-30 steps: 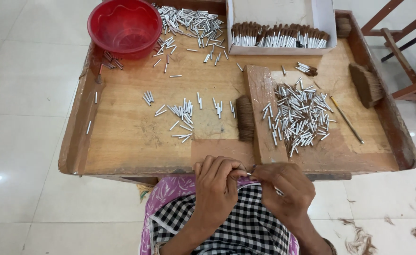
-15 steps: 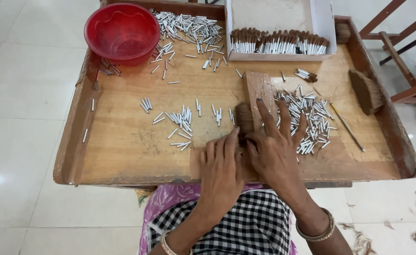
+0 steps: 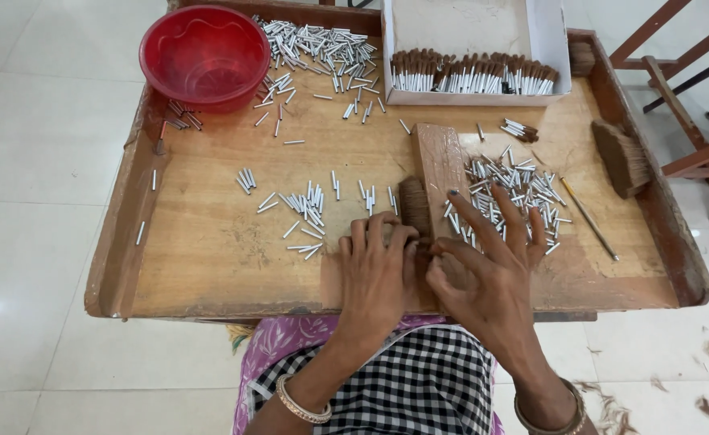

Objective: Assembling small brushes by inserting ferrules onto bristles.

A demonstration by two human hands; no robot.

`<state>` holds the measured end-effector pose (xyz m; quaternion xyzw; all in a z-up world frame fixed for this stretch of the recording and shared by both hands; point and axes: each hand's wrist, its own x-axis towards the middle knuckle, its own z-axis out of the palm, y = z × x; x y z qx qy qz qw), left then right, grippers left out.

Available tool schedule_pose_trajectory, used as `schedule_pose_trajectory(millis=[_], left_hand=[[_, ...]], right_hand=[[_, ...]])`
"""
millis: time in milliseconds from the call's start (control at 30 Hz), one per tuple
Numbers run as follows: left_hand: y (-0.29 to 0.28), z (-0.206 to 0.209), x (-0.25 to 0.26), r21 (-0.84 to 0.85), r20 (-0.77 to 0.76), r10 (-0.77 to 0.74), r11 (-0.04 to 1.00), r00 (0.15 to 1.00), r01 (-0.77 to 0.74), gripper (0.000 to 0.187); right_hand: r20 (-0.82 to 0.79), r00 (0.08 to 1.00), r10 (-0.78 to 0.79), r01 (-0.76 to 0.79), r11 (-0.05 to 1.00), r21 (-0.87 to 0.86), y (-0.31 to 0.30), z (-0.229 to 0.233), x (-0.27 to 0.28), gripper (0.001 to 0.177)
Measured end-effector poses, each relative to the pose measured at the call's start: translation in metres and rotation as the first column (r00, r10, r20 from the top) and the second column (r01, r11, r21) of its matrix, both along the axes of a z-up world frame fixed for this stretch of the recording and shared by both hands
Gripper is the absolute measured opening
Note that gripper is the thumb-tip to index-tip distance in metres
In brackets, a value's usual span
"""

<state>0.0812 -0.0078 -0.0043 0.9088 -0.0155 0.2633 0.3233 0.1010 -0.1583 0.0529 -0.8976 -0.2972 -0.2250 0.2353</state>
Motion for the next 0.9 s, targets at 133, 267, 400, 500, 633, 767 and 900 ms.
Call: schedule_pose_trajectory(millis=[133, 267, 400, 500, 633, 767, 900], left_hand=[[-0.003, 0.022, -0.019, -0.123, 0.080, -0.098, 0.987, 0.992, 0.108, 0.029], [-0.010, 0.026, -0.029, -0.173, 0.102, -0.134, 0.973, 0.986, 0.151, 0.018], [-0.008, 0.022, -0.037, -0.249, 0.170, -0.123, 0.955, 0.978, 0.163, 0.018], [-0.009, 0.029, -0.043, -0.260, 0.141, -0.129, 0.952, 0.982, 0.162, 0.023], [-0.001, 0.020, -0.047, -0.419, 0.170, -0.181, 0.877, 0.969, 0.238, 0.029], [0.006, 0.020, -0.049, -0.722, 0.060, -0.312, 0.643, 0.948, 0.257, 0.028], [0.007, 0.010, -0.054, -0.729, 0.001, -0.248, 0.663, 0.969, 0.171, 0.021]], right_hand=[[0.092, 0.994, -0.054, 0.055, 0.998, -0.006, -0.009, 0.005, -0.023, 0.017], [0.148, 0.984, -0.096, 0.108, 0.992, -0.072, -0.010, 0.010, -0.031, 0.019], [-0.026, 0.999, 0.048, -0.044, 0.991, 0.123, -0.007, 0.028, -0.029, 0.040], [-0.237, 0.957, 0.168, -0.025, 0.861, 0.509, -0.020, -0.021, -0.023, 0.021], [-0.030, 0.983, 0.182, -0.141, 0.844, 0.517, -0.013, -0.013, -0.028, 0.029], [0.074, 0.990, 0.122, -0.141, 0.915, 0.379, -0.008, -0.001, -0.036, 0.026], [-0.129, 0.960, 0.250, -0.160, 0.862, 0.482, -0.006, -0.007, -0.038, 0.029]])
